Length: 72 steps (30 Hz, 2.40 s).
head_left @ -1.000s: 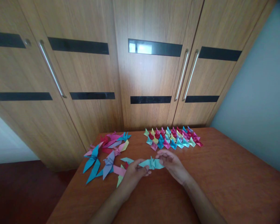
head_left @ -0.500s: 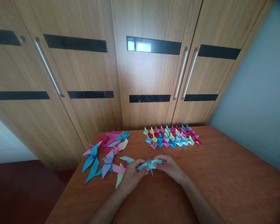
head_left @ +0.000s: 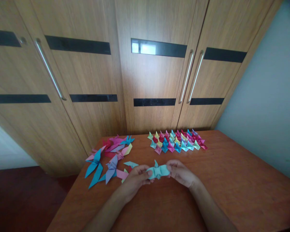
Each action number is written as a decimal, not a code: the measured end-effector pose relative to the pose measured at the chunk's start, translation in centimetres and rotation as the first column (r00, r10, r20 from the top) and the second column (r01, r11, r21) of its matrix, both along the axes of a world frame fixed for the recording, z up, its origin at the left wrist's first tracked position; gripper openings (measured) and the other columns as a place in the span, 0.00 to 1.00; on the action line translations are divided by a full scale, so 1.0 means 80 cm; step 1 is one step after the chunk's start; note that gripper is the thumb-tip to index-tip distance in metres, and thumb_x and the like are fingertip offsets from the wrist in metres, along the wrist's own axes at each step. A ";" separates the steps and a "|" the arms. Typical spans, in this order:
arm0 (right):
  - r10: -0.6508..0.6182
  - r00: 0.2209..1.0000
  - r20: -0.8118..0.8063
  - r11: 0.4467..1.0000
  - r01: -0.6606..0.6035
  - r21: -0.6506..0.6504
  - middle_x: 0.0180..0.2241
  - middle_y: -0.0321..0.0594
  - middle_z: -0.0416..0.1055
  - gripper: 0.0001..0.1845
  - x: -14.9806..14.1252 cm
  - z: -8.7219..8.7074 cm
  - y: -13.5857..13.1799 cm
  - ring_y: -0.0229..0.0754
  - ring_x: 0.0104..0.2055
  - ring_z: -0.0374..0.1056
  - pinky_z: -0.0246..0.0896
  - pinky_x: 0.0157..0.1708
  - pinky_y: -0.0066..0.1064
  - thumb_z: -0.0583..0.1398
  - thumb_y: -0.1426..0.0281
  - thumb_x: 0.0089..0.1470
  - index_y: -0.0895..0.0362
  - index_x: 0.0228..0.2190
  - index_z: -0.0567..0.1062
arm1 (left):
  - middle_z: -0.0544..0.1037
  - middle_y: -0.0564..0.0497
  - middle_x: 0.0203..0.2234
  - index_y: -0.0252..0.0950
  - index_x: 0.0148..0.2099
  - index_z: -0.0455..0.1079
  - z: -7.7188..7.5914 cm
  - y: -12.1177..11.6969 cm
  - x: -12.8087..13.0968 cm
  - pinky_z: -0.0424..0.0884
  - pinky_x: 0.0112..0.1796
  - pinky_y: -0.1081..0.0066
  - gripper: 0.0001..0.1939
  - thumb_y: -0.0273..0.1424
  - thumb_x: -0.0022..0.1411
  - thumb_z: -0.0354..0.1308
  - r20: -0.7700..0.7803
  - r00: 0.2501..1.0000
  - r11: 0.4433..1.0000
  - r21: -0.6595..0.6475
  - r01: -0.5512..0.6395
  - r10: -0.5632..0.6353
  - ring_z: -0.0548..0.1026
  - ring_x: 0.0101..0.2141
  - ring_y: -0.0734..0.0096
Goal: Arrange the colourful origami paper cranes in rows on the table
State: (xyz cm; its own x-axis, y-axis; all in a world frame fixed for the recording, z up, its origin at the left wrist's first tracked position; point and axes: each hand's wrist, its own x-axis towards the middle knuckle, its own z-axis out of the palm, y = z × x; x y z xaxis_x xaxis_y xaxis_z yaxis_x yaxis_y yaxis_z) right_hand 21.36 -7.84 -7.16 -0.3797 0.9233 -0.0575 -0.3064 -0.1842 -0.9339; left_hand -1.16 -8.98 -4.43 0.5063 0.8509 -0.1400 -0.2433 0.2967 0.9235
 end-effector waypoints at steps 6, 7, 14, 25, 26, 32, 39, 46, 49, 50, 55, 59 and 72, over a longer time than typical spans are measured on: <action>-0.037 0.998 -0.042 0.999 0.037 0.009 0.23 0.34 0.68 0.16 0.006 -0.002 0.003 0.32 0.24 0.62 0.57 0.26 0.25 0.68 0.59 0.41 0.58 0.25 0.73 | 0.73 0.51 0.26 0.32 0.31 0.71 0.002 0.002 -0.004 0.67 0.32 0.75 0.11 0.35 0.52 0.64 0.049 0.998 1.000 -0.012 -0.027 0.028 0.70 0.28 0.76; -0.047 0.998 -0.035 0.999 0.047 0.011 0.23 0.33 0.68 0.16 0.006 -0.002 0.003 0.31 0.23 0.62 0.57 0.26 0.25 0.68 0.59 0.41 0.58 0.25 0.73 | 0.72 0.51 0.26 0.32 0.31 0.71 0.002 0.003 -0.005 0.66 0.32 0.76 0.11 0.36 0.52 0.64 0.042 0.999 1.000 -0.002 -0.028 0.028 0.70 0.28 0.76; -0.144 0.988 0.060 0.990 0.144 0.012 0.20 0.31 0.64 0.16 0.009 -0.006 0.011 0.30 0.22 0.58 0.52 0.23 0.23 0.66 0.58 0.43 0.58 0.25 0.71 | 0.73 0.52 0.25 0.33 0.32 0.69 0.002 0.007 -0.008 0.64 0.30 0.78 0.12 0.38 0.55 0.61 -0.037 0.998 0.998 0.036 -0.057 0.059 0.69 0.28 0.77; -0.681 0.653 0.332 0.697 0.437 0.569 0.20 0.33 0.62 0.19 -0.007 0.006 -0.004 0.35 0.23 0.58 0.52 0.24 0.26 0.55 0.55 0.54 0.57 0.23 0.69 | 0.72 0.53 0.23 0.33 0.30 0.68 -0.005 0.015 -0.007 0.57 0.21 0.81 0.15 0.41 0.51 0.61 -0.229 0.953 0.980 0.044 -0.195 0.200 0.69 0.24 0.78; -0.699 0.618 0.359 0.672 0.396 0.626 0.21 0.33 0.64 0.18 -0.015 0.008 -0.013 0.35 0.24 0.59 0.53 0.25 0.25 0.54 0.56 0.55 0.57 0.24 0.69 | 0.72 0.53 0.23 0.33 0.30 0.68 -0.005 0.014 -0.006 0.57 0.21 0.81 0.15 0.42 0.51 0.60 -0.239 0.949 0.979 0.059 -0.195 0.204 0.69 0.24 0.78; -0.651 0.448 0.612 0.693 0.022 0.721 0.24 0.34 0.69 0.11 -0.063 0.010 -0.059 0.36 0.25 0.64 0.54 0.27 0.25 0.53 0.63 0.56 0.55 0.29 0.71 | 0.72 0.54 0.21 0.34 0.30 0.68 -0.014 0.011 0.001 0.56 0.19 0.80 0.17 0.45 0.53 0.57 -0.279 0.948 0.983 0.142 -0.119 0.155 0.67 0.21 0.79; -0.702 0.264 0.661 0.692 0.035 0.721 0.24 0.35 0.71 0.12 -0.053 0.001 -0.048 0.36 0.25 0.66 0.52 0.27 0.24 0.51 0.65 0.57 0.56 0.29 0.71 | 0.74 0.52 0.23 0.34 0.31 0.68 -0.025 0.012 0.004 0.55 0.18 0.80 0.15 0.43 0.53 0.57 -0.287 0.948 0.980 0.181 -0.085 0.135 0.67 0.21 0.78; -0.676 -0.076 0.733 0.733 0.040 0.679 0.25 0.35 0.72 0.12 -0.029 0.013 -0.017 0.36 0.27 0.68 0.45 0.24 0.25 0.51 0.64 0.57 0.54 0.27 0.70 | 0.75 0.52 0.24 0.34 0.33 0.68 -0.024 0.013 0.005 0.55 0.19 0.80 0.11 0.38 0.53 0.55 -0.310 0.942 0.976 0.206 -0.066 0.129 0.69 0.23 0.77; -0.628 -0.153 0.763 0.770 0.020 0.637 0.27 0.35 0.73 0.11 -0.032 0.014 -0.005 0.37 0.28 0.68 0.44 0.24 0.25 0.51 0.64 0.57 0.53 0.28 0.70 | 0.75 0.51 0.24 0.33 0.33 0.68 -0.027 0.014 0.006 0.55 0.19 0.80 0.11 0.37 0.53 0.54 -0.337 0.932 0.974 0.218 -0.064 0.137 0.69 0.23 0.77; -0.611 -0.169 0.773 0.783 0.012 0.622 0.27 0.35 0.73 0.11 -0.034 0.014 -0.002 0.37 0.28 0.68 0.44 0.24 0.25 0.51 0.64 0.58 0.53 0.28 0.69 | 0.75 0.51 0.24 0.33 0.33 0.68 -0.027 0.014 0.006 0.55 0.19 0.80 0.11 0.36 0.53 0.54 -0.343 0.930 0.974 0.219 -0.061 0.135 0.69 0.22 0.77; -0.545 -0.210 0.812 0.829 0.007 0.559 0.30 0.36 0.74 0.12 -0.042 0.013 0.006 0.38 0.30 0.69 0.45 0.24 0.26 0.50 0.63 0.58 0.53 0.30 0.70 | 0.76 0.50 0.24 0.34 0.32 0.69 -0.028 0.014 0.008 0.56 0.20 0.79 0.10 0.36 0.52 0.54 -0.364 0.924 0.978 0.206 -0.044 0.118 0.69 0.23 0.76; -0.516 -0.216 0.829 0.845 0.029 0.533 0.30 0.38 0.74 0.12 -0.042 0.012 0.009 0.39 0.32 0.70 0.48 0.26 0.26 0.49 0.63 0.58 0.53 0.32 0.71 | 0.75 0.50 0.24 0.34 0.32 0.68 -0.026 0.011 0.010 0.56 0.20 0.79 0.11 0.37 0.53 0.54 -0.348 0.933 0.980 0.199 -0.021 0.091 0.70 0.23 0.76; -0.527 -0.210 0.823 0.841 0.010 0.541 0.30 0.39 0.73 0.12 -0.041 0.016 0.017 0.39 0.32 0.70 0.50 0.27 0.26 0.50 0.64 0.58 0.54 0.31 0.71 | 0.76 0.50 0.25 0.33 0.32 0.68 -0.026 0.007 0.012 0.56 0.20 0.79 0.10 0.36 0.53 0.53 -0.350 0.935 0.979 0.204 0.014 0.060 0.70 0.23 0.75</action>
